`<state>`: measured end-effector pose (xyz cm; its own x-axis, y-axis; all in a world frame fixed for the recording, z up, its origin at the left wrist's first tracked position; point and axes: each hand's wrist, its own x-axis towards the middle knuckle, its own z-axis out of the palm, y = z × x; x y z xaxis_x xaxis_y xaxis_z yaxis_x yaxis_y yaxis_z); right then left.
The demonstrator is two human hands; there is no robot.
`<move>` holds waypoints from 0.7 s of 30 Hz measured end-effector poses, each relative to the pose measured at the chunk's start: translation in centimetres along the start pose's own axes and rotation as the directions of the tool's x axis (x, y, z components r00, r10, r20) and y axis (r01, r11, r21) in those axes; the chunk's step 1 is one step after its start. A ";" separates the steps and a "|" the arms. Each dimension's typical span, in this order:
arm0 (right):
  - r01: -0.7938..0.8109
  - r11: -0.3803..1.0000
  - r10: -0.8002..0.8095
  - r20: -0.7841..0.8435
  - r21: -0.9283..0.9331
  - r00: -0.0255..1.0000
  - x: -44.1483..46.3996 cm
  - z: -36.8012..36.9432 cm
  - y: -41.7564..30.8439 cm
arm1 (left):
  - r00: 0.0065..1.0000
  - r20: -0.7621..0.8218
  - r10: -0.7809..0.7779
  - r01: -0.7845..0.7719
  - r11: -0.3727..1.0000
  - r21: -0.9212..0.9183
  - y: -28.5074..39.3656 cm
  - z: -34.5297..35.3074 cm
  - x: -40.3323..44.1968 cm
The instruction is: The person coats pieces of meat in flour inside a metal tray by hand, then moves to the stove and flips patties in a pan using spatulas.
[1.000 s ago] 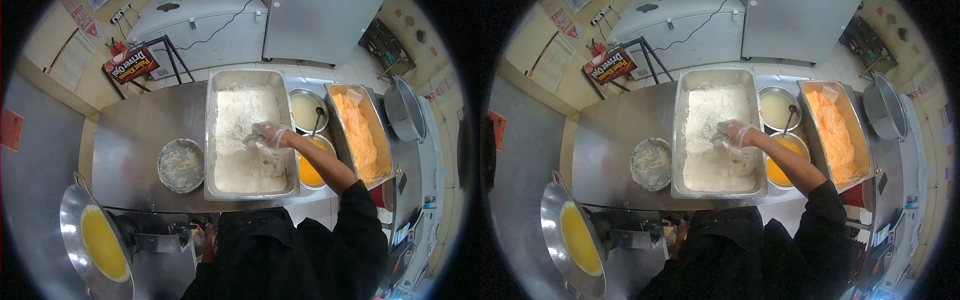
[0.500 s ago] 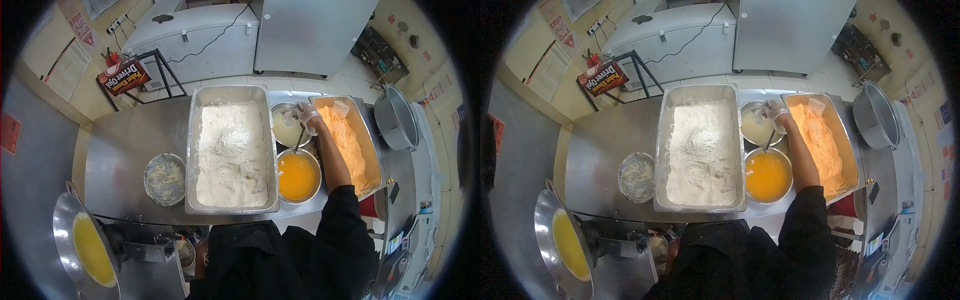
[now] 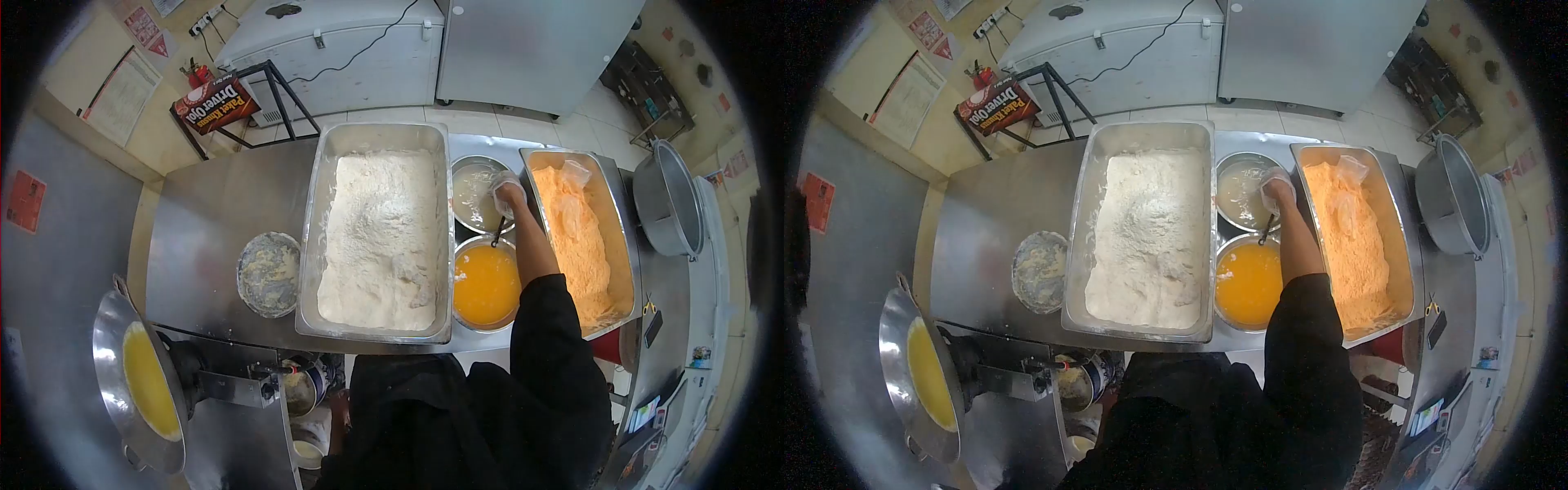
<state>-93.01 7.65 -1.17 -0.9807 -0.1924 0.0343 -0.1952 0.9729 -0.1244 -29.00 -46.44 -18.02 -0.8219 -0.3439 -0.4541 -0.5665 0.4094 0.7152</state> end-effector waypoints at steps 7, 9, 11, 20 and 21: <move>-0.181 0.977 0.194 0.112 -0.116 0.974 0.5 -1.4 -0.7 | 0.954 0.101 -0.283 0.242 0.923 0.300 0.3 -0.4 0.9; -0.205 0.978 0.208 0.105 -0.039 0.972 -0.2 -4.1 -1.5 | 0.976 0.088 -0.199 0.178 0.962 0.208 4.2 -1.5 0.1; -0.146 0.897 0.115 0.098 0.417 0.989 -0.7 -6.3 -1.8 | 0.975 0.091 -0.201 0.177 0.958 0.224 4.4 -1.8 0.7; -0.182 0.520 0.108 0.148 0.835 0.983 -4.6 -23.3 -12.4 | 0.986 0.160 0.049 -0.126 0.844 0.521 0.0 -3.2 5.4; -0.182 0.523 0.096 0.155 0.833 0.983 -4.8 -24.2 -13.3 | 0.982 0.095 -0.165 0.135 0.955 0.264 1.3 -3.4 5.3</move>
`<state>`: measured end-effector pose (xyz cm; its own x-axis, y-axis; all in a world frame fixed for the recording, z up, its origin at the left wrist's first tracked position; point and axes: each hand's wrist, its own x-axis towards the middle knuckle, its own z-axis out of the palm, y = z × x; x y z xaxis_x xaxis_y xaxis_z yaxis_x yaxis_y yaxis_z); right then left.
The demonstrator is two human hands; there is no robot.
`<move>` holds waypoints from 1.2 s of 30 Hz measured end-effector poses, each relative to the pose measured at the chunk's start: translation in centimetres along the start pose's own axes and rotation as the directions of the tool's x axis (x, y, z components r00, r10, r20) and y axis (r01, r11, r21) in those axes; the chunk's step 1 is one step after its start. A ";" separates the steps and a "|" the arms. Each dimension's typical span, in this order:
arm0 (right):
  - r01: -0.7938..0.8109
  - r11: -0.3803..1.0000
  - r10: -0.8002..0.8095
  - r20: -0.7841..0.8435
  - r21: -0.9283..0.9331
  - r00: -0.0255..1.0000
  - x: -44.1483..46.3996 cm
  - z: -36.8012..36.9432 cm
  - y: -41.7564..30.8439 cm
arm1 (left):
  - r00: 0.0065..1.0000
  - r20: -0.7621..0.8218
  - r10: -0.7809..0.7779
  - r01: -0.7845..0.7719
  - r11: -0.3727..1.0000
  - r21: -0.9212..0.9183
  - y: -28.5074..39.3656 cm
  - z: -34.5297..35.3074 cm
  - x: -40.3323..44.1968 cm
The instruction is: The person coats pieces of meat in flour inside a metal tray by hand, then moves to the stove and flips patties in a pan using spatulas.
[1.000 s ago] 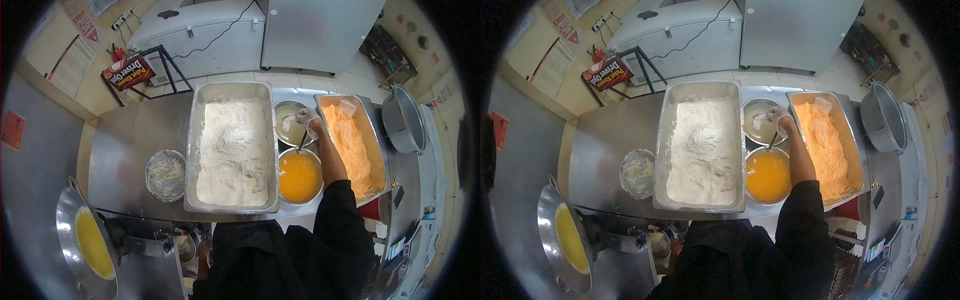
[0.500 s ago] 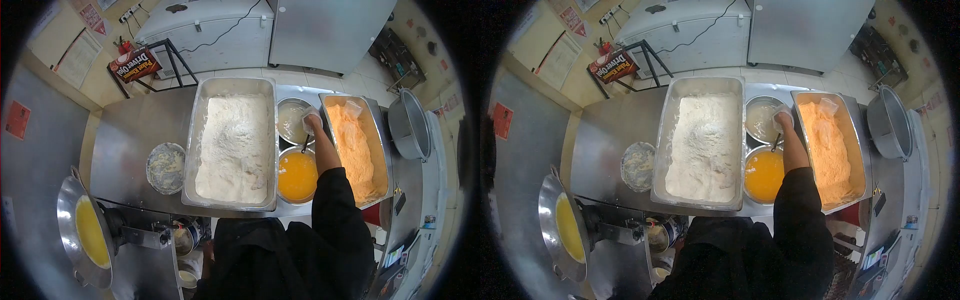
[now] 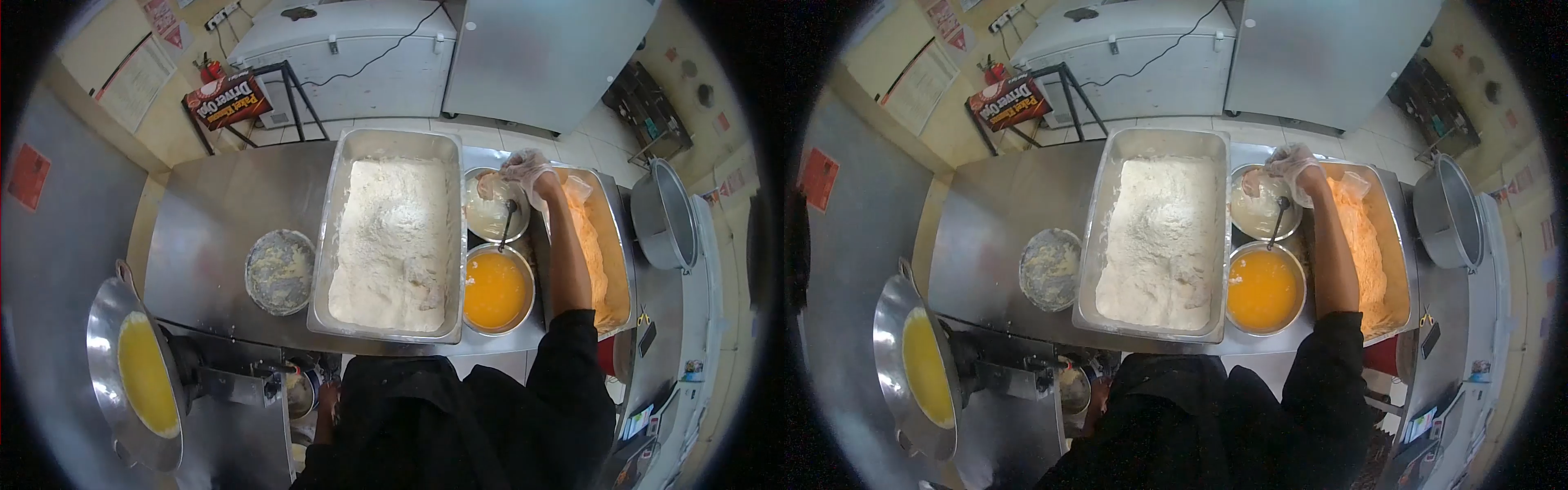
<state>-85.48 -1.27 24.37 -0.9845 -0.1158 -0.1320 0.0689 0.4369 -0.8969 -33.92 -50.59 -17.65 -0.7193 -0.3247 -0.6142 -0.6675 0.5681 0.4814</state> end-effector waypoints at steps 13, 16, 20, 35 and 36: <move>0.310 0.832 -0.247 0.194 -0.460 0.949 4.0 20.4 6.1 | 0.978 -0.100 0.182 -0.200 0.703 -0.682 -3.6 1.3 2.4; 0.201 0.697 -0.247 0.032 -0.688 0.968 4.7 25.3 9.6 | 0.981 -0.123 0.147 -0.192 0.732 -0.653 1.3 -2.4 -0.5; 0.187 0.766 -0.136 0.130 -0.616 0.982 5.4 26.4 11.0 | 0.992 -0.123 -0.014 -0.043 0.891 -0.453 -4.4 1.8 1.4; 0.759 -0.049 0.068 0.756 -0.650 0.652 0.3 21.8 9.3 | 0.968 -0.211 0.137 -0.183 0.959 -0.215 -5.1 1.3 -0.9; 0.714 0.099 0.031 0.719 -0.694 0.694 -1.0 22.3 10.5 | 0.974 -0.185 0.132 -0.174 0.955 -0.238 -4.0 0.5 -1.3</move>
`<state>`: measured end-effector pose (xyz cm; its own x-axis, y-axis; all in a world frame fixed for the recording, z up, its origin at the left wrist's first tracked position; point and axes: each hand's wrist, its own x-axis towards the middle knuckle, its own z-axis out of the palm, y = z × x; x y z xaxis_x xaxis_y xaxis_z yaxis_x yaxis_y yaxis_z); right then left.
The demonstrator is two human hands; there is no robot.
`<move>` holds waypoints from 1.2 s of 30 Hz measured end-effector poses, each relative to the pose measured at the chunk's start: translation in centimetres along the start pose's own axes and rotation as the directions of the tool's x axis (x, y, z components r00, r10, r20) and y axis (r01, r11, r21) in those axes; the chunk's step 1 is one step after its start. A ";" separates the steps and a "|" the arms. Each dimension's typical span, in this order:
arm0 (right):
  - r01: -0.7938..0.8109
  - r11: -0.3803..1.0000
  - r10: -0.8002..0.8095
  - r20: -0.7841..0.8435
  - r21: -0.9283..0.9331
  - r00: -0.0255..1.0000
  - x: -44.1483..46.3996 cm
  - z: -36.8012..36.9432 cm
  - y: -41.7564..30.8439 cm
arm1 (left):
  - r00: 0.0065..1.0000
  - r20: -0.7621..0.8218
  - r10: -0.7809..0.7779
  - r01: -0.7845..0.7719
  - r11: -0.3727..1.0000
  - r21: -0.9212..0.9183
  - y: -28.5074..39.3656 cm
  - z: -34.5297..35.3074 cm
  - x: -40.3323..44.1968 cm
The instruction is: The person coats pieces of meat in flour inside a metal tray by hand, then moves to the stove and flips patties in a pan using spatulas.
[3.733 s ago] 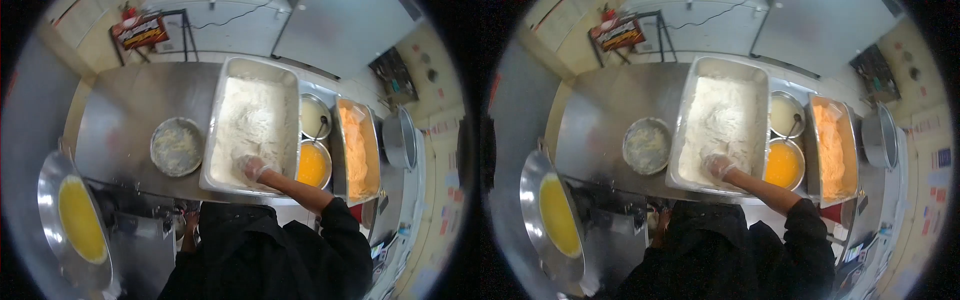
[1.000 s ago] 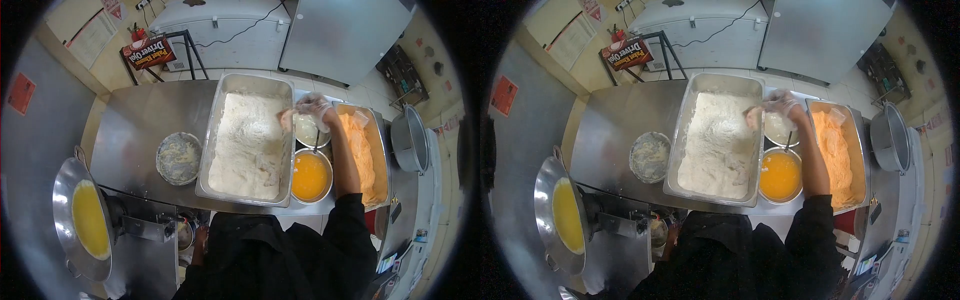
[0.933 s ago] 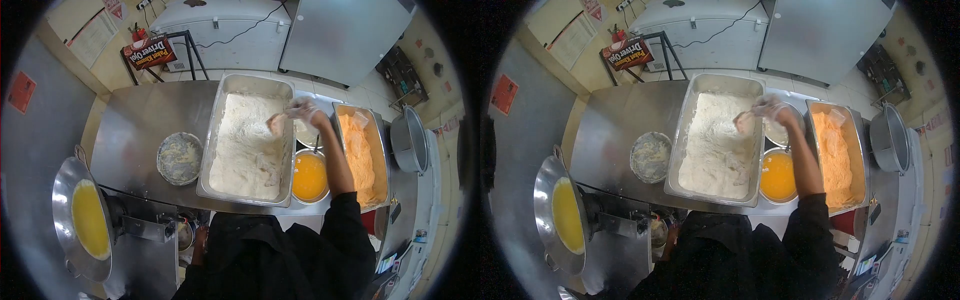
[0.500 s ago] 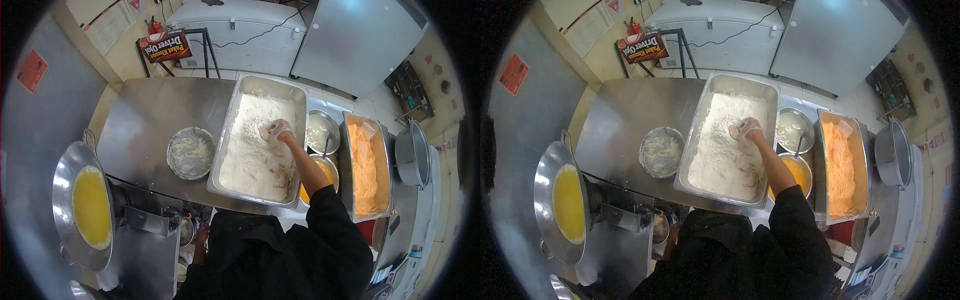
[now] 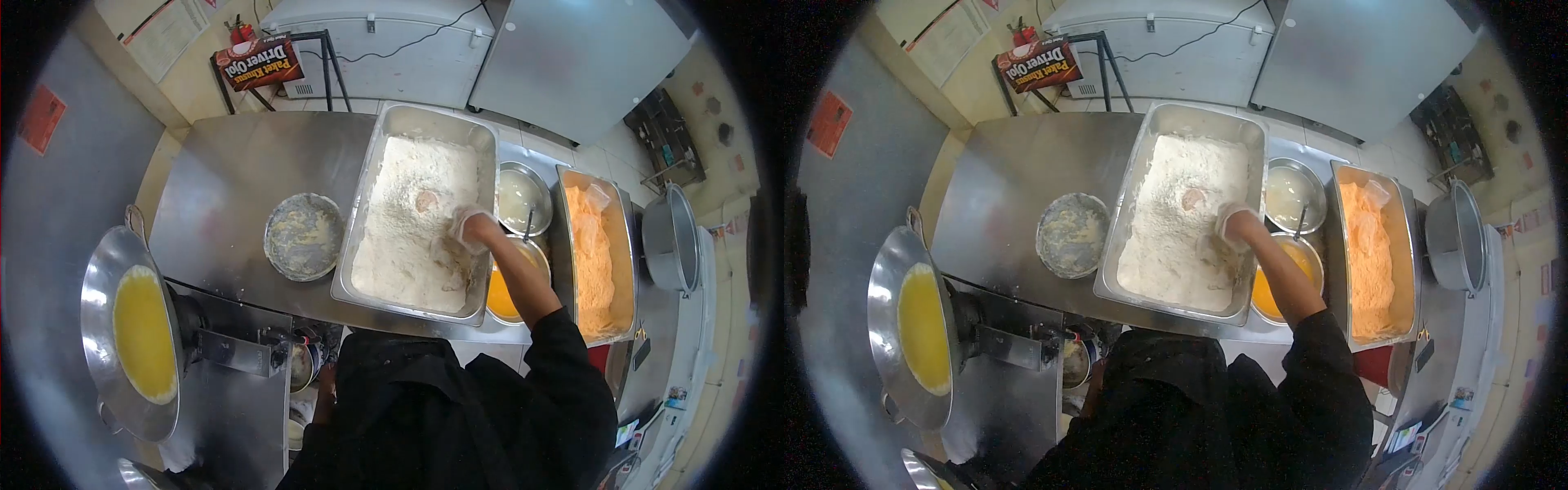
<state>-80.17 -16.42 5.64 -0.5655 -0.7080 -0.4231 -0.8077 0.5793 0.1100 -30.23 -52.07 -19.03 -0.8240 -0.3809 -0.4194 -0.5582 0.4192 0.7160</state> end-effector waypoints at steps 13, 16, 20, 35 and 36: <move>0.285 0.948 -0.308 0.198 0.138 0.930 0.7 0.6 -5.2 | 0.938 0.192 -0.290 0.322 0.932 -0.166 2.7 -0.7 3.4; 0.118 0.953 -0.179 0.207 0.278 0.962 0.3 -0.3 -9.3 | 0.924 0.198 -0.328 0.368 0.902 -0.223 5.6 -1.3 3.2; 0.326 0.675 -0.258 -0.203 0.661 0.945 -0.8 -0.4 -8.2 | 0.965 0.169 -0.198 0.242 0.922 -0.302 0.2 1.0 4.7; -0.065 0.740 0.121 -0.037 0.670 0.992 -2.7 -0.8 -2.0 | 0.969 0.154 -0.192 0.234 0.915 -0.329 -0.5 0.7 5.4; -0.068 0.736 0.124 -0.036 0.673 0.992 -3.0 -2.1 -3.2 | 0.969 0.157 -0.192 0.234 0.916 -0.324 -1.9 1.4 6.2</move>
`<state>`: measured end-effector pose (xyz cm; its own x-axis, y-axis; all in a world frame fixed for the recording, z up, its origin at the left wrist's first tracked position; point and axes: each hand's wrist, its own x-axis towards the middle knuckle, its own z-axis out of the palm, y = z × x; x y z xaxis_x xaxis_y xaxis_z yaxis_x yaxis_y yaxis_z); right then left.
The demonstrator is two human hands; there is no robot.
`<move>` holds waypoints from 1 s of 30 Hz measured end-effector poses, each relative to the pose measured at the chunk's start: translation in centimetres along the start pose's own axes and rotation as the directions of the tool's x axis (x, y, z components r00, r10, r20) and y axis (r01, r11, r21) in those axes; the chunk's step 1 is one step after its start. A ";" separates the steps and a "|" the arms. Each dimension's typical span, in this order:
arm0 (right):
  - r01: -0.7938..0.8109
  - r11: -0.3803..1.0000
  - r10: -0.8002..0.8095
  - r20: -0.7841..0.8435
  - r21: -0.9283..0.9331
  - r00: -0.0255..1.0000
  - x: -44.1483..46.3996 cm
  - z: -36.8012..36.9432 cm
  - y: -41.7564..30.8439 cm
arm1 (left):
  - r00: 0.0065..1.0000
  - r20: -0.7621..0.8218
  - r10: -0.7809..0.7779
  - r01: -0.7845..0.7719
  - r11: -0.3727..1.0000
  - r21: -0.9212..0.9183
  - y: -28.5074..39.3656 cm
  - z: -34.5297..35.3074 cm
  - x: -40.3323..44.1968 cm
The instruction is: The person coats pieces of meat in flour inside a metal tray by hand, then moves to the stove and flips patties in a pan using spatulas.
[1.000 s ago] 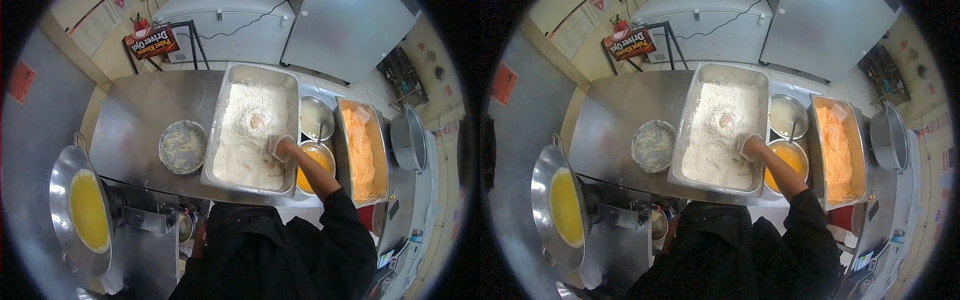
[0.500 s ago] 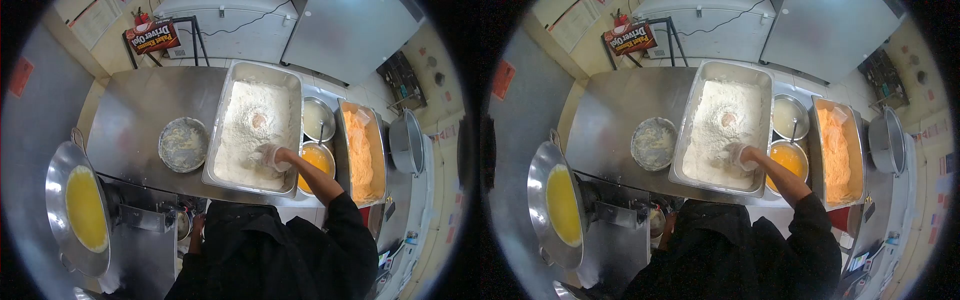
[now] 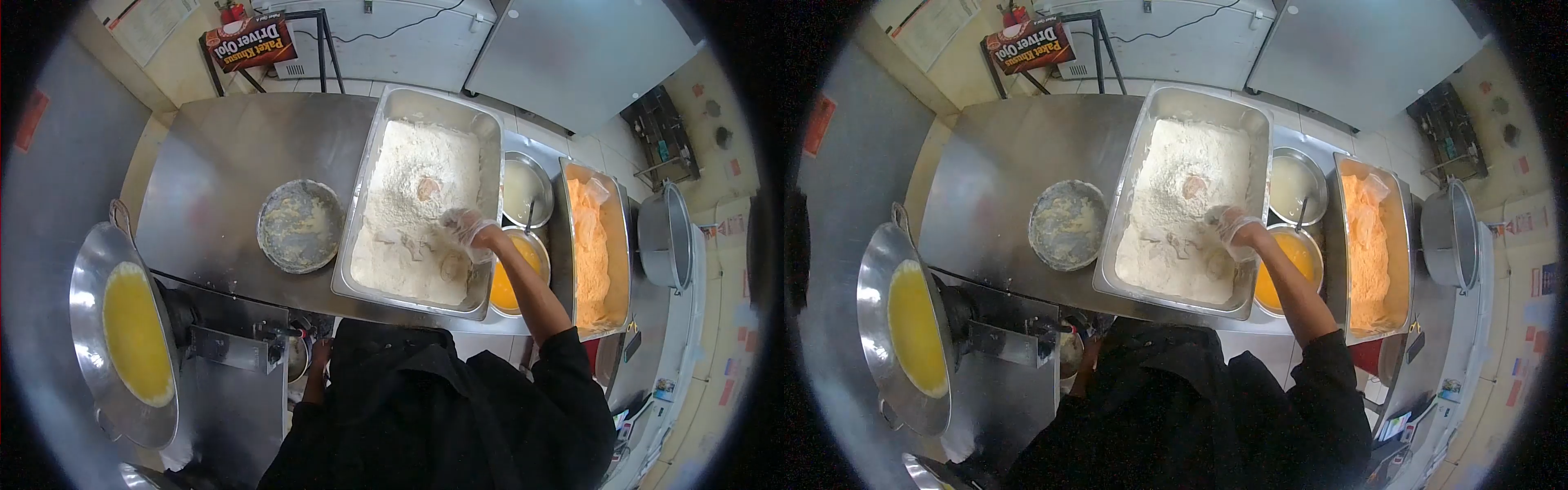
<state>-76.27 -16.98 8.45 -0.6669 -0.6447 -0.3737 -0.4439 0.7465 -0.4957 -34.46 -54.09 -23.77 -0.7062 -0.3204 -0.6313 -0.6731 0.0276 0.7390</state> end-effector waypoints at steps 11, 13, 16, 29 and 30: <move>0.126 0.951 -0.131 -0.001 -0.282 0.991 0.0 0.6 -7.6 | 0.996 0.088 -0.024 0.034 0.993 -0.116 1.9 -0.7 0.4; 0.174 0.924 -0.176 0.026 -0.341 0.984 0.6 1.8 -7.9 | 0.993 0.064 0.095 -0.099 0.993 0.068 1.2 -0.8 0.3; 0.304 0.838 -0.313 0.057 -0.454 0.948 1.6 6.6 -6.1 | 0.999 0.033 0.008 -0.014 0.983 0.184 5.4 -0.8 -2.2; 0.254 0.930 -0.281 -0.066 -0.265 0.958 1.5 -4.7 -5.2 | 0.999 0.006 -0.048 0.047 0.991 0.122 2.1 -0.5 -1.2; 0.246 0.932 -0.275 -0.076 -0.268 0.958 0.9 -5.3 -4.4 | 0.999 0.033 0.037 -0.041 0.990 0.137 0.0 -0.7 0.1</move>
<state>-78.08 -19.93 14.45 -0.5626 -0.8107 -0.1622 -0.7378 0.5809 -0.3439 -34.39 -54.74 -23.68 -0.7376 -0.2881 -0.6107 -0.6670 0.1701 0.7254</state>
